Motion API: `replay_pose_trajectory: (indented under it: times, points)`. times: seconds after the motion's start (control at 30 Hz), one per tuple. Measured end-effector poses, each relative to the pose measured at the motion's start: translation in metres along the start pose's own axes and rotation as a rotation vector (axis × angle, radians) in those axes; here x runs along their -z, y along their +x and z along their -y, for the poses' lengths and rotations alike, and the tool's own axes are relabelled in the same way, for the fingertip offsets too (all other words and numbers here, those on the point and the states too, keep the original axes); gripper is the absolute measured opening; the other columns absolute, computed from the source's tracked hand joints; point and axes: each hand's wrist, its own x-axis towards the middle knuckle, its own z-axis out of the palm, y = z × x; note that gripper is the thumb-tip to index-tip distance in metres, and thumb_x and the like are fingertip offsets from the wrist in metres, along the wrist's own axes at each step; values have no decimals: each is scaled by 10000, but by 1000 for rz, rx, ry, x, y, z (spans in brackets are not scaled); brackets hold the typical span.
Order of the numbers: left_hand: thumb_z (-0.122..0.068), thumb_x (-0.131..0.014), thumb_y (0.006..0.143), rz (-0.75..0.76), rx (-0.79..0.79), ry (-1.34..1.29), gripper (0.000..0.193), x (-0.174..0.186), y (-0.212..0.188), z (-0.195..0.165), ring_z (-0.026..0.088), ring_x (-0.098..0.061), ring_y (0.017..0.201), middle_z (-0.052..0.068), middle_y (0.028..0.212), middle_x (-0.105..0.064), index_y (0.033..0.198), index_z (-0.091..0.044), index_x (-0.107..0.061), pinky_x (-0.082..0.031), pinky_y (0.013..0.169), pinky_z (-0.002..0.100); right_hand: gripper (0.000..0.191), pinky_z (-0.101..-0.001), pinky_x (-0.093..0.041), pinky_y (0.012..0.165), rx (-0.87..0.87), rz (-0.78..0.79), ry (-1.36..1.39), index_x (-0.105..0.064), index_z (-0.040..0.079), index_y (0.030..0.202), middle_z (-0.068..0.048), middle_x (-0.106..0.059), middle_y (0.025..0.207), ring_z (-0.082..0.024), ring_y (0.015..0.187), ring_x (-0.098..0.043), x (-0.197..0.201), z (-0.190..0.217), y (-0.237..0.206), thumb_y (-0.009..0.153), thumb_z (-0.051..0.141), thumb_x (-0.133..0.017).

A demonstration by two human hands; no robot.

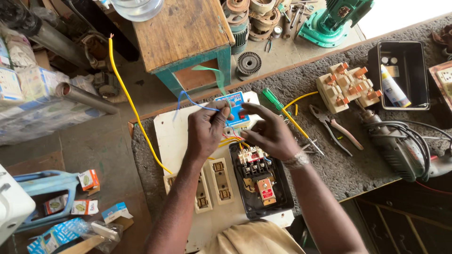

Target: The person wires a motor starter control box on a workbench, routing yellow and multicolored wires into the contactor and terminal blocks. They use a screwdriver to tighten terminals, strip and position wire ends by hand, and press components into the enclosure while connecting the wiring.

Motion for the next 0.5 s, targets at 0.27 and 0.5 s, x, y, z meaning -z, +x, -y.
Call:
replay_pose_trajectory:
  times: [0.27,0.5]
  points:
    - [-140,-625,1050,-21,14,72,142,6,-15,-7,53,-635,640,31,766,-714,1037,-12,-684,-541,567,240,169,-269,-631,713,226,-139,136,-678,-58,1158,-82,-752,1009,-121,810,-757,0,-29,30,1010,20,-656]
    - [-154,-571,1054,52,93,-123,211,8,-11,23,34,-588,659,16,859,-706,1199,-26,-657,-515,570,202,281,-356,-601,693,125,-281,-757,-746,117,1095,-96,-749,978,-211,801,-735,39,-68,32,823,155,-805]
